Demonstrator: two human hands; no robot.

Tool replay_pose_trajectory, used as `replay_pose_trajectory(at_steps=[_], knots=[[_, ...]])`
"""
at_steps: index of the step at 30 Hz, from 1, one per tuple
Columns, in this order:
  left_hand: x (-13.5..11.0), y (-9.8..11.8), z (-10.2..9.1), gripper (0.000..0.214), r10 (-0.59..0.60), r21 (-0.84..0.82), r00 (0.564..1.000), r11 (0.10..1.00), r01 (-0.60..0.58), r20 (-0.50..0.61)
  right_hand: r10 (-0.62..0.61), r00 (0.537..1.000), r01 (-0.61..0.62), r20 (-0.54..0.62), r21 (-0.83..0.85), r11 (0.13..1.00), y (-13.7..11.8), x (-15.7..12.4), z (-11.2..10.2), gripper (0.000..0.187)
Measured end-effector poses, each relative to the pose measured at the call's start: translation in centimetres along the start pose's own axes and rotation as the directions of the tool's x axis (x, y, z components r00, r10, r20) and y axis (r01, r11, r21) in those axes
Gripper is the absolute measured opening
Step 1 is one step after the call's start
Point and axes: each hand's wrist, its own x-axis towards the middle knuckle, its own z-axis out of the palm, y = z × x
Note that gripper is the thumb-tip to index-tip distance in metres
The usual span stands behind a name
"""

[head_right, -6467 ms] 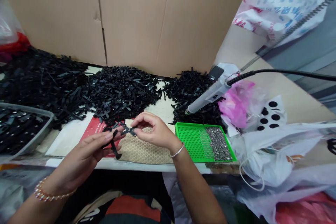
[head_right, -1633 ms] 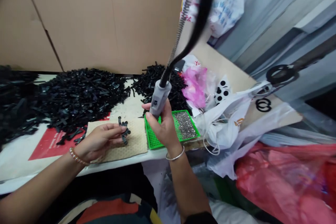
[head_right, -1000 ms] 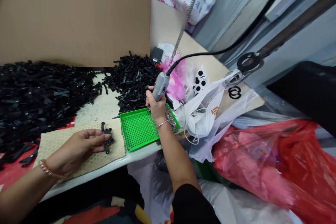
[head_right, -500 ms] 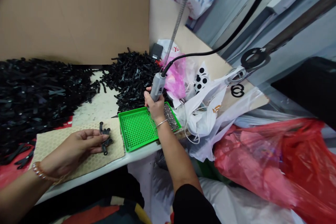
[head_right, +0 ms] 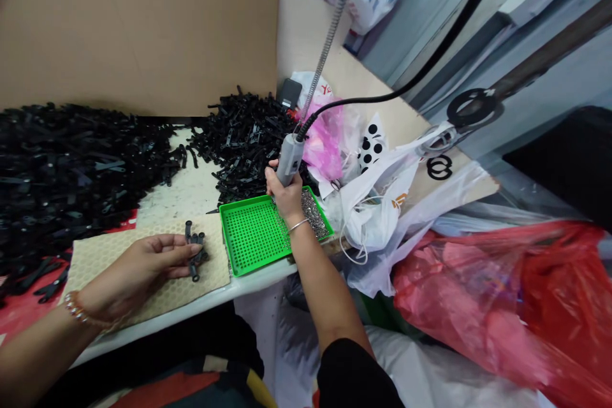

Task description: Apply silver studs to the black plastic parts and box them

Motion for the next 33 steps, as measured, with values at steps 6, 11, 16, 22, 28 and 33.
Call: replay_pose_trajectory(at_steps=[6,11,16,22,28,33], knots=[[0.3,-0.4,-0.2,0.020,0.026,-0.003,1.000,1.000,-0.026,-0.001,0.016,1.000,-0.016,0.009,0.010,1.000,0.1,0.0,-0.2,0.030],[0.2,-0.5,-0.1,0.025,0.056,-0.010,0.998,0.998,-0.056,0.010,-0.017,0.998,0.025,-0.062,0.122,0.992,-2.4,-0.4,0.6,0.036],[0.3,-0.7,-0.1,0.025,0.081,-0.008,0.996,0.997,-0.081,0.027,0.011,0.998,-0.023,0.054,0.214,0.976,-5.7,-3.5,4.7,0.040],[0.5,-0.9,-0.2,0.027,0.101,-0.007,0.993,0.995,-0.101,0.057,0.092,0.970,-0.155,0.226,0.280,0.947,-4.8,-6.5,9.7,0.037],[0.5,-0.9,-0.1,0.028,0.126,-0.016,0.990,0.992,-0.125,0.061,0.135,0.967,-0.185,0.214,0.235,0.954,-3.8,-6.6,10.7,0.039],[0.4,-0.8,-0.1,0.031,0.131,-0.011,0.989,0.991,-0.131,0.062,0.130,0.970,-0.180,0.206,0.248,0.952,-3.5,-6.7,10.7,0.039]])
